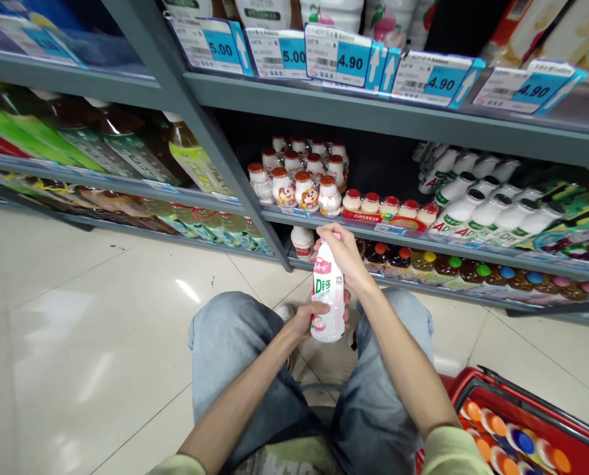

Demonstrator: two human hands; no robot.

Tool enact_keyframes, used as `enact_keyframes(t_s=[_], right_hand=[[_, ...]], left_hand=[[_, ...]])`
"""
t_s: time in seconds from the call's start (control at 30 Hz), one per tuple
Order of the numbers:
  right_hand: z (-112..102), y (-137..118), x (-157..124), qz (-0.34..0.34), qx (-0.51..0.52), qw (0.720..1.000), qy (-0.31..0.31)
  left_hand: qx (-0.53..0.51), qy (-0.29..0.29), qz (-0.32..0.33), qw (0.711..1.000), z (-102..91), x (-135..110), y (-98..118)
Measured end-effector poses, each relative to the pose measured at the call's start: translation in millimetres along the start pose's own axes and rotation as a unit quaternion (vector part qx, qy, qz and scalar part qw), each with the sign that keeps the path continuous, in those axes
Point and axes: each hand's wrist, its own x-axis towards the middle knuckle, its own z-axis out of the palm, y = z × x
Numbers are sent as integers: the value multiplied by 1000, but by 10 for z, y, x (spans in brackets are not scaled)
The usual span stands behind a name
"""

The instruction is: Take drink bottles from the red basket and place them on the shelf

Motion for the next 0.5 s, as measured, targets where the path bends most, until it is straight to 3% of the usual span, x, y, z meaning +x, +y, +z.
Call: enact_keyframes(t_s=[0.1,0.17,0.23,0.3,0.37,0.43,0.5], right_hand=[[-9,33,23,-12,-38,999,21],[-14,80,60,-1,-52,997,51],[-16,126,100,15,-44,996,78],[-20,144,123,14,-35,995,90],[-35,117,116,5,-31,996,85],[-64,55,82,12,-18,998,61],[-101,-10,36,32,17,999,17]], left_hand=[[129,136,79,979,27,15,-23],[260,252,139,922,22,37,-51],[362,308,158,865,1,56,-67],[408,309,154,845,-24,62,-57],[419,291,157,846,-44,52,-19],[402,248,169,865,-56,30,29],[325,179,174,912,-59,3,58]])
